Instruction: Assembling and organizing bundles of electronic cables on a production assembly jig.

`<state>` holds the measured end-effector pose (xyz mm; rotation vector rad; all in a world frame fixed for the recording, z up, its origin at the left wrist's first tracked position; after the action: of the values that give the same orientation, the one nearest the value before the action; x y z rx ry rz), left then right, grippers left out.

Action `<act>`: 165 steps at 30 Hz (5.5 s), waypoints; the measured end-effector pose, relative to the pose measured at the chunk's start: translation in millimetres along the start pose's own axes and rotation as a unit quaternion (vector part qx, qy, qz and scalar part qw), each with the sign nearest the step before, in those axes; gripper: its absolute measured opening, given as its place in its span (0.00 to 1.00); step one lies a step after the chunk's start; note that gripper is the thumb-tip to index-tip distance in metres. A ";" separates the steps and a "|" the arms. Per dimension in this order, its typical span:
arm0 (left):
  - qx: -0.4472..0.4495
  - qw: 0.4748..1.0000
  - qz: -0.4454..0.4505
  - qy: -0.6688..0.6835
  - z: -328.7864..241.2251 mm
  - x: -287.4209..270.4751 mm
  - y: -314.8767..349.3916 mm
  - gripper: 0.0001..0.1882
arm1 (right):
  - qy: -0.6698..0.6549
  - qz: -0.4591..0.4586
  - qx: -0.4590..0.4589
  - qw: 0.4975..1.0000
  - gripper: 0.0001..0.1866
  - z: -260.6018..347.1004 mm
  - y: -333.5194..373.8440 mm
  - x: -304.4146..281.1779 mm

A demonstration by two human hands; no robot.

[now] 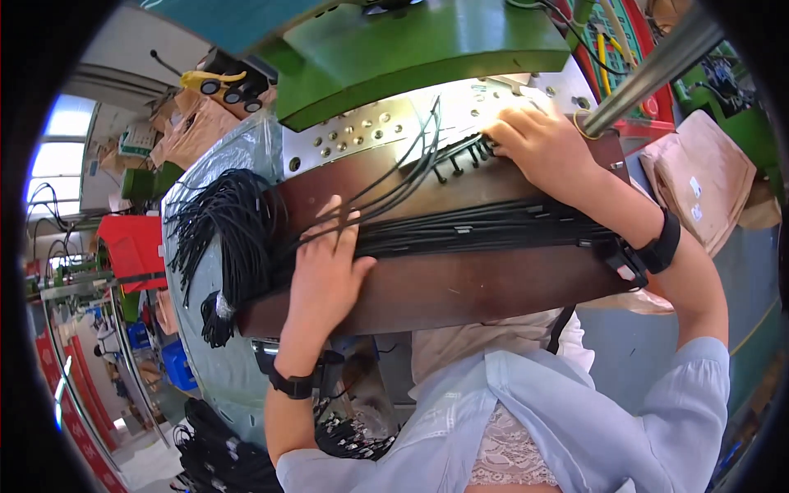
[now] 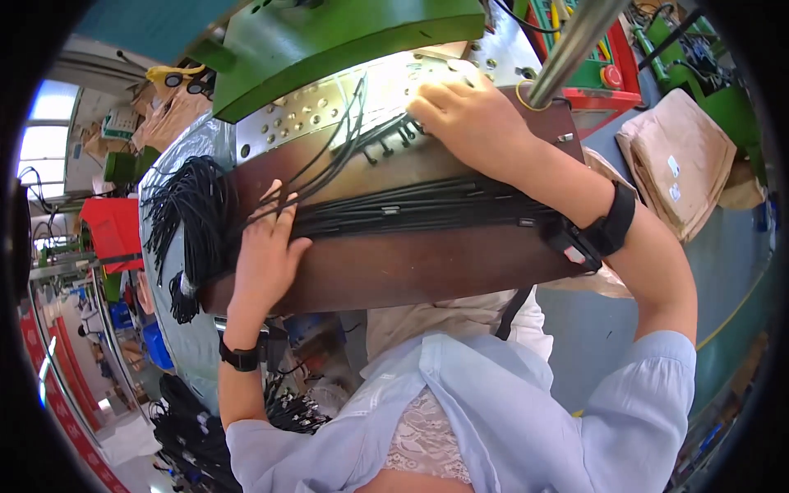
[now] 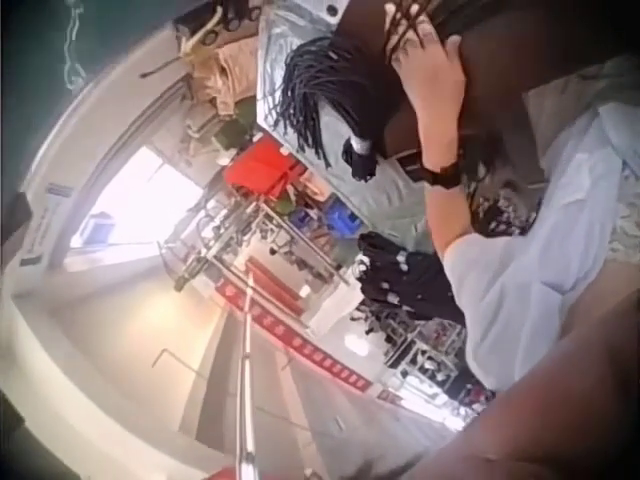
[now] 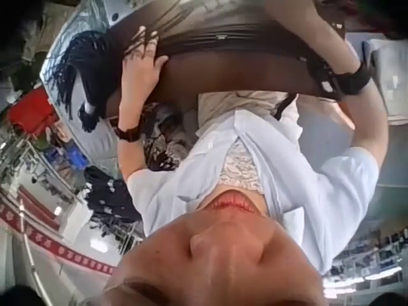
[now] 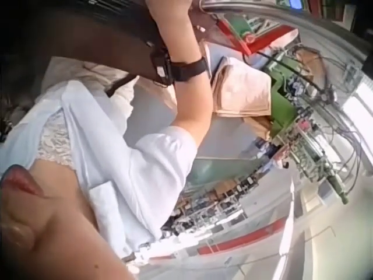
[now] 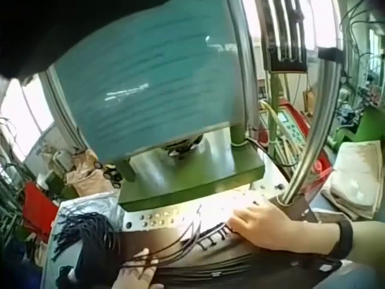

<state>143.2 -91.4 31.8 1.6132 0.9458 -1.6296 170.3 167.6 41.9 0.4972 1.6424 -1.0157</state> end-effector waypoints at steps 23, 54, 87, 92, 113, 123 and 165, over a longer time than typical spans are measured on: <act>0.160 0.804 0.401 0.408 -202.9 -10.8 -85.0 0.21 | -0.157 -0.018 0.165 0.974 0.16 58.4 107.7 -33.6; -0.233 0.384 0.275 0.850 -87.9 0.9 22.3 0.16 | -0.261 -0.124 0.078 0.954 0.09 49.6 -15.8 12.1; -0.208 0.373 0.427 0.797 -102.2 -8.3 16.1 0.19 | -0.263 -0.065 0.126 0.954 0.07 29.8 -4.4 3.6; -0.234 0.387 0.420 0.787 -110.9 -2.9 14.8 0.19 | -0.250 -0.042 0.113 0.961 0.07 29.0 -3.2 1.7; -0.182 0.547 0.441 0.688 -112.4 -13.4 -3.4 0.19 | -0.265 -0.153 0.130 0.943 0.10 9.8 33.7 -7.6; -0.149 0.606 0.446 0.642 -120.9 -7.6 -9.0 0.20 | -0.282 -0.143 0.145 0.938 0.09 10.6 35.3 -0.7; -0.195 0.753 0.062 0.626 -18.2 -2.3 -113.2 0.19 | -0.196 -0.017 -0.015 0.980 0.08 -5.7 33.6 -18.2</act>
<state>57.1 -16.2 39.9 2.2955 1.5783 0.0203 198.2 193.7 46.8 0.2305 1.3150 -1.0386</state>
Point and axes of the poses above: each hand's wrist, its own y-axis away from the middle knuckle, its own x-axis out of the palm, z = x × y, the point moved 6 cm from there along -y, towards the middle knuckle, and after that the axes turned 15 degrees about -x, right-handed, at the moved point
